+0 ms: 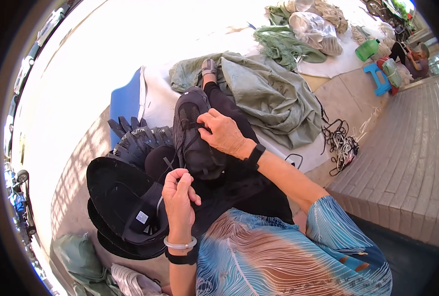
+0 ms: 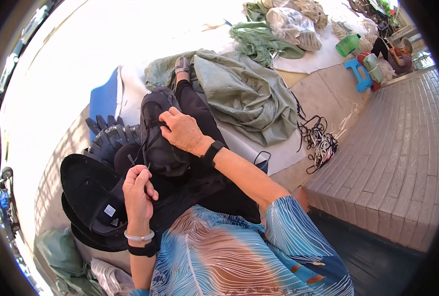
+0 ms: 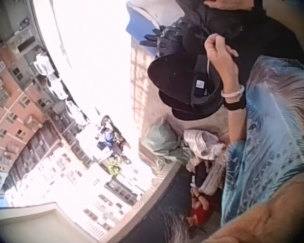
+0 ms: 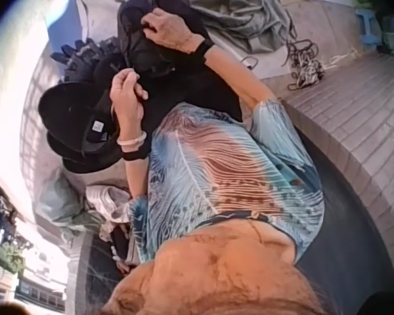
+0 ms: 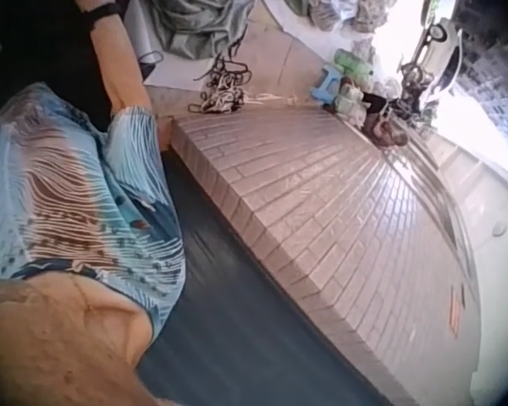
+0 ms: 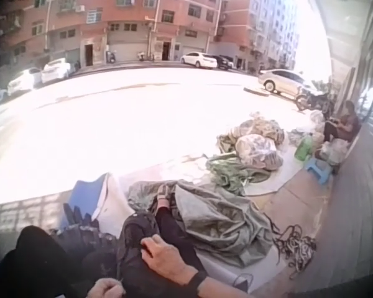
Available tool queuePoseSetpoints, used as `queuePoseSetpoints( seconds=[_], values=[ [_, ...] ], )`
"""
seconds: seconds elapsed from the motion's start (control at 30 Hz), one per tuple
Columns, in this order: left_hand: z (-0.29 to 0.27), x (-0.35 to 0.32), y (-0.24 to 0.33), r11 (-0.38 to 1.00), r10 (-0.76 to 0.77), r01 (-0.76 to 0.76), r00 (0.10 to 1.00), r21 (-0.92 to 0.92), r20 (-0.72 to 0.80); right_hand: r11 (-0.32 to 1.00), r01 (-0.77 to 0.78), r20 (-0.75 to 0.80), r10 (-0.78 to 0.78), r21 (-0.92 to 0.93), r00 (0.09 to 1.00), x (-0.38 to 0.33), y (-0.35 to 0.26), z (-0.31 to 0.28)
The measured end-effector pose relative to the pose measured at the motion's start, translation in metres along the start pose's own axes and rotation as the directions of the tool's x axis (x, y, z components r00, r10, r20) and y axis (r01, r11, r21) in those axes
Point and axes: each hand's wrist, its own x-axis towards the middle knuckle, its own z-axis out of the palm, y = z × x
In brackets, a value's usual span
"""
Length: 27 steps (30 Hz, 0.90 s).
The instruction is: Manually threading a strap or lace through a shoe component.
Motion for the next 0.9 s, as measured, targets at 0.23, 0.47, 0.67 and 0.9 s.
queuePoseSetpoints(
  seconds=[0.23,0.47,0.67,0.9],
  values=[
    [-0.004,0.016,-0.022,0.998,-0.061,0.059,0.995,-0.023,-0.084,0.904,0.086,0.180,-0.010,-0.419,0.984,0.013,-0.027,0.003],
    [-0.010,0.019,-0.029,0.996,-0.089,0.089,0.989,0.000,-0.115,0.928,0.116,0.114,-0.080,-0.355,0.990,0.014,-0.006,0.008],
    [-0.016,0.019,-0.037,0.995,-0.104,0.103,0.991,-0.017,-0.084,0.993,-0.108,-0.005,0.109,0.036,0.994,-0.014,0.031,-0.030],
    [-0.001,0.022,-0.007,0.993,0.057,-0.051,0.996,0.105,-0.063,0.928,-0.330,-0.068,0.345,0.173,0.936,-0.023,0.017,-0.043]
  ],
)
